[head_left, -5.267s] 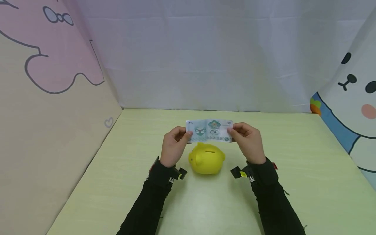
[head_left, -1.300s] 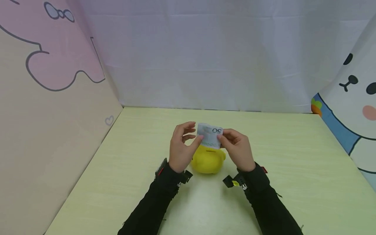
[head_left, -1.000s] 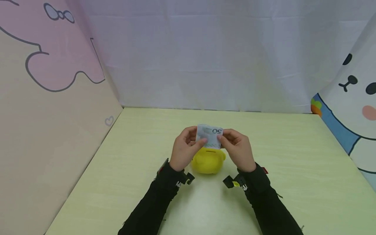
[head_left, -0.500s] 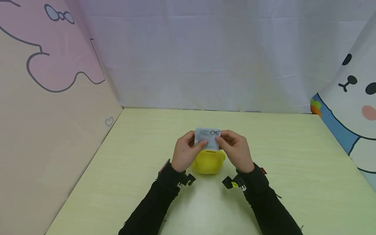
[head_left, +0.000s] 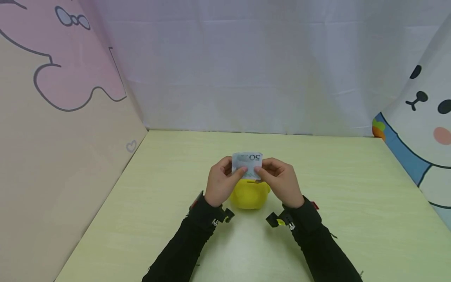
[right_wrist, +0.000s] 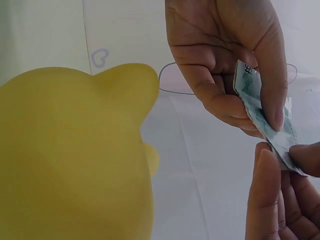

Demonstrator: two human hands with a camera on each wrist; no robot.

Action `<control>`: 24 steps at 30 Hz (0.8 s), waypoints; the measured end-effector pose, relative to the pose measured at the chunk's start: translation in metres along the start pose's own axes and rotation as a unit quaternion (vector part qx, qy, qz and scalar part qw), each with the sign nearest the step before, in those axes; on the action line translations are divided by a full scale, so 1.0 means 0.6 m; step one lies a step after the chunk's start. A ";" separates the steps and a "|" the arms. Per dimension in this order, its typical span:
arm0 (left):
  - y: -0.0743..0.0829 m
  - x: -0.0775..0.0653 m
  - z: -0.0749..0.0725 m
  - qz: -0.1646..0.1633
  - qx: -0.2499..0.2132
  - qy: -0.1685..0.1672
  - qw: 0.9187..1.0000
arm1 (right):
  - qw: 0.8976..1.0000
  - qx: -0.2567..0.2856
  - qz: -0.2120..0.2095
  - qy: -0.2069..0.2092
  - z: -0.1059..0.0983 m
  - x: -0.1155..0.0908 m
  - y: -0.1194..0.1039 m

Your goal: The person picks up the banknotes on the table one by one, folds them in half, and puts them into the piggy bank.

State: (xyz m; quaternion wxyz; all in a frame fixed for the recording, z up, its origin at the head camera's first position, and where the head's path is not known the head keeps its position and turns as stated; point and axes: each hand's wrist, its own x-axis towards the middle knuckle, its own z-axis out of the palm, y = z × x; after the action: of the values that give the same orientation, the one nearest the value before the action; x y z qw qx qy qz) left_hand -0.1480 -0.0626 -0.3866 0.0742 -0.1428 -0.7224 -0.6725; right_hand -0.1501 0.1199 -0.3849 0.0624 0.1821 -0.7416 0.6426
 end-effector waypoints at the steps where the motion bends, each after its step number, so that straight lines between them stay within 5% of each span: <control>1: 0.000 0.000 0.000 0.000 0.000 0.000 1.000 | 1.000 0.003 0.000 -0.002 0.000 0.000 0.000; 24: 0.007 0.001 -0.012 0.032 -0.011 0.021 0.999 | 0.999 -0.016 0.030 0.040 -0.010 0.003 -0.003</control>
State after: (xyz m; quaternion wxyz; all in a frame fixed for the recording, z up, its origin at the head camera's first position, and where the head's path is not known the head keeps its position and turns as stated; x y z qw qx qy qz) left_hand -0.1480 -0.0695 -0.3820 0.1097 -0.1525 -0.7079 -0.6809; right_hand -0.1520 0.1254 -0.3816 0.0757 0.1333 -0.7538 0.6389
